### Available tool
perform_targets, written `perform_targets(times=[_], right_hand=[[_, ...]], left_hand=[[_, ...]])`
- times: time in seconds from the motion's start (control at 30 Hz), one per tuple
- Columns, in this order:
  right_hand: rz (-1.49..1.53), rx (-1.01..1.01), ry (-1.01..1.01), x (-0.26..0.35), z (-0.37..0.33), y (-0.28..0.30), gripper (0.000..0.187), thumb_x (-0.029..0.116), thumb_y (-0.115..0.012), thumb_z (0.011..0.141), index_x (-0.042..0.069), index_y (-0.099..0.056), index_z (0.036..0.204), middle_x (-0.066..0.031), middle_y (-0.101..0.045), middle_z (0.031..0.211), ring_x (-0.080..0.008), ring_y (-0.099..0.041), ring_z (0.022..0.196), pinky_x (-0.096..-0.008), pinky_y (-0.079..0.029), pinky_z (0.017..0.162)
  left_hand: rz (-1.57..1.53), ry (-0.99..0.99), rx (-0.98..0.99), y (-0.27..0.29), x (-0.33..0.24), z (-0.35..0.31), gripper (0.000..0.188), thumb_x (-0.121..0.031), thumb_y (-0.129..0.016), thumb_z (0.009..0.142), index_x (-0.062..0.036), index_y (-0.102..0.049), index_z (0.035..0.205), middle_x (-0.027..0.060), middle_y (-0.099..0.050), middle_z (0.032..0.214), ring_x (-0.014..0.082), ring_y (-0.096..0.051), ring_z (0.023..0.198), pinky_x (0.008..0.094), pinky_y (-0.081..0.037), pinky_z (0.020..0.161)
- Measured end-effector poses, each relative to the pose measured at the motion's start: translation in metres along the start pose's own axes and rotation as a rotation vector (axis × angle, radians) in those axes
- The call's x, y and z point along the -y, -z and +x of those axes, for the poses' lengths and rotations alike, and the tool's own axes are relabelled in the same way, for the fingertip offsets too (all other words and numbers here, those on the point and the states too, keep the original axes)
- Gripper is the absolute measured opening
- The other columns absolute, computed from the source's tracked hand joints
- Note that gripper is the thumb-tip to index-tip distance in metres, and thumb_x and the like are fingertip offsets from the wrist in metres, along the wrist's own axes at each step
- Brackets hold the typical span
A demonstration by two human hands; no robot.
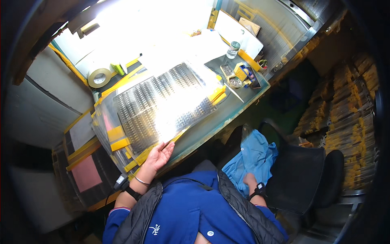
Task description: Inspecting and marking circular patterns on large etched sheets at a workbench.
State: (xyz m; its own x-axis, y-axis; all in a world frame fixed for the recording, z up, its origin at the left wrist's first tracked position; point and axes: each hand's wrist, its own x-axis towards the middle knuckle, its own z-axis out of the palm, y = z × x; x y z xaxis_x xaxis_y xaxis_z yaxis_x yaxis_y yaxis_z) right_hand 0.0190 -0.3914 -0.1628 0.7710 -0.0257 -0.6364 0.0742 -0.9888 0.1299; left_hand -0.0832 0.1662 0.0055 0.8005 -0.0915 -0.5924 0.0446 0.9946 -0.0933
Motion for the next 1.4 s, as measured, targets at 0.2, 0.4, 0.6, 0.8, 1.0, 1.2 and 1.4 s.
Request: perform_targets(times=[0.2, 0.4, 0.6, 0.8, 1.0, 1.2, 1.4], right_hand=[[0.617, -0.646, 0.651, 0.137, 0.007, 0.257, 0.011, 0.008, -0.059, 0.08, 0.003, -0.066, 0.087, -0.0154, -0.067, 0.08, -0.0286, -0.067, 0.076, -0.0351, -0.052, 0.069], [0.428, -0.719, 0.931, 0.228, 0.062, 0.391, 0.011, 0.006, -0.056, 0.084, 0.003, -0.064, 0.092, -0.0142, -0.065, 0.088, -0.0321, -0.063, 0.083, -0.0394, -0.051, 0.071], [-0.184, -0.605, 0.937, 0.259, 0.136, 0.421, 0.022, 0.014, -0.064, 0.078, 0.007, -0.056, 0.098, -0.0184, -0.057, 0.088, -0.0386, -0.061, 0.078, -0.047, -0.05, 0.066], [-0.226, -0.535, 1.074, 0.256, 0.153, 0.433, 0.025, 0.014, -0.062, 0.08, 0.006, -0.053, 0.103, -0.0208, -0.054, 0.09, -0.0397, -0.061, 0.076, -0.048, -0.05, 0.063], [-0.128, -0.425, 1.065, 0.255, 0.138, 0.431, 0.024, 0.007, -0.054, 0.08, 0.005, -0.052, 0.104, -0.0241, -0.047, 0.095, -0.0429, -0.058, 0.079, -0.0504, -0.049, 0.068], [0.055, -0.336, 1.222, 0.24, 0.137, 0.442, 0.019, 0.005, -0.051, 0.083, 0.004, -0.058, 0.1, -0.0218, -0.048, 0.092, -0.0399, -0.057, 0.077, -0.0462, -0.048, 0.07], [0.484, -0.123, 1.509, 0.223, 0.133, 0.434, 0.026, -0.005, -0.045, 0.084, -0.002, -0.057, 0.107, -0.011, -0.045, 0.089, -0.0175, -0.054, 0.08, -0.0259, -0.046, 0.068]], left_hand=[[0.02, -0.068, -0.034, 0.003, -0.001, -0.006, 0.031, -0.02, -0.042, 0.099, 0.0055, -0.05, 0.114, 0.0219, -0.061, 0.111, 0.0316, -0.062, 0.102, 0.0398, -0.055, 0.086], [0.148, -0.316, -0.182, -0.007, 0.015, -0.013, 0.03, -0.023, -0.049, 0.097, 0.002, -0.056, 0.111, 0.0172, -0.065, 0.106, 0.026, -0.064, 0.097, 0.0367, -0.055, 0.082], [0.183, -0.666, -0.474, -0.017, 0.05, 0.001, 0.023, -0.025, -0.058, 0.091, -0.0028, -0.064, 0.096, 0.0097, -0.069, 0.081, 0.0193, -0.067, 0.071, 0.0309, -0.055, 0.064], [0.145, -1.123, -0.67, -0.038, 0.086, 0.026, 0.017, -0.021, -0.06, 0.09, -0.0043, -0.062, 0.086, -0.0014, -0.052, 0.059, 0.0085, -0.049, 0.051, 0.0215, -0.041, 0.049], [0.201, -1.428, -0.791, -0.037, 0.115, 0.041, 0.016, -0.017, -0.058, 0.09, -0.0079, -0.059, 0.078, -0.0023, -0.053, 0.064, 0.0058, -0.049, 0.055, 0.0195, -0.038, 0.05], [0.176, -1.502, -0.906, -0.037, 0.138, 0.053, 0.013, -0.015, -0.057, 0.091, -0.0038, -0.061, 0.085, 0.0034, -0.061, 0.074, 0.01, -0.062, 0.062, 0.0189, -0.048, 0.048], [0.257, -1.535, -0.873, -0.034, 0.151, 0.068, 0.018, -0.016, -0.058, 0.092, -0.0009, -0.055, 0.101, 0.0114, -0.065, 0.084, 0.0141, -0.064, 0.064, 0.0215, -0.053, 0.055]])
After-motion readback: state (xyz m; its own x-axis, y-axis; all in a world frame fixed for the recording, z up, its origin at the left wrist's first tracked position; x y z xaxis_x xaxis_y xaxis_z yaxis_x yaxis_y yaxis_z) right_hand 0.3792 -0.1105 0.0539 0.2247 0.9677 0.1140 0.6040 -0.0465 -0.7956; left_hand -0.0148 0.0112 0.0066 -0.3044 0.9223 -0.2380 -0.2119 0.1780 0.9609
